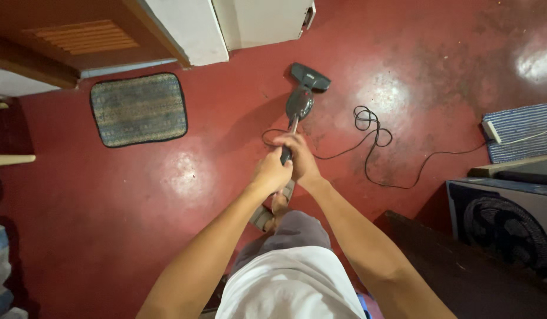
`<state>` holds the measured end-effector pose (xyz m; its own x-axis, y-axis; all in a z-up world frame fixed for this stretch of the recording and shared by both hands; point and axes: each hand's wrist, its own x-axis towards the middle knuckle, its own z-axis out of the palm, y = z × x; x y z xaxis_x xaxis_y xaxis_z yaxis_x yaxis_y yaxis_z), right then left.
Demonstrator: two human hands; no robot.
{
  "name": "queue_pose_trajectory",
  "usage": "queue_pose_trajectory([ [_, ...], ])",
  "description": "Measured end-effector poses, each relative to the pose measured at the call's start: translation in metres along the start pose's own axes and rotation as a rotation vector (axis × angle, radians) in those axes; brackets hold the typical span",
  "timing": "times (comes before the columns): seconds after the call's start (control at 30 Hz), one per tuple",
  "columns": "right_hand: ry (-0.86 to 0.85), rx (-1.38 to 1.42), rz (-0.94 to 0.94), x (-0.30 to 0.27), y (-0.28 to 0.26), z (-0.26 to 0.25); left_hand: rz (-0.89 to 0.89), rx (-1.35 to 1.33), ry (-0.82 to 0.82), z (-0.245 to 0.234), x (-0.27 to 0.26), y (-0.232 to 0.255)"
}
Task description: The person vacuums the floor, maneuvering the vacuum head around furniture and along the edges of the room while managing the power cord.
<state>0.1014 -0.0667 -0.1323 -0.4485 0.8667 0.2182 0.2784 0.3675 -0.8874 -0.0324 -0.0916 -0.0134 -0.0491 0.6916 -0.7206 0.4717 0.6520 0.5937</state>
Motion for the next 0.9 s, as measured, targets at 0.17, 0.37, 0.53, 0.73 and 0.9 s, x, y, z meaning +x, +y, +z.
queue_pose_trajectory([
  [0.17,0.128,-0.010,0.331,0.010,0.053,-0.018,-0.038,-0.070,-0.045,-0.009,0.033,0.043],
  [0.37,0.108,-0.037,0.519,0.002,0.156,-0.037,-0.032,-0.078,-0.051,-0.021,0.068,0.074],
  [0.53,0.106,0.071,0.658,0.027,0.168,-0.037,-0.119,-0.094,-0.124,-0.029,0.088,0.089],
  [0.73,0.186,0.803,0.999,0.070,0.128,-0.019,-0.105,-0.010,-0.183,-0.022,0.124,0.074],
  [0.9,0.284,0.848,1.094,0.073,0.128,0.006,0.010,0.311,0.033,-0.014,0.168,0.050],
])
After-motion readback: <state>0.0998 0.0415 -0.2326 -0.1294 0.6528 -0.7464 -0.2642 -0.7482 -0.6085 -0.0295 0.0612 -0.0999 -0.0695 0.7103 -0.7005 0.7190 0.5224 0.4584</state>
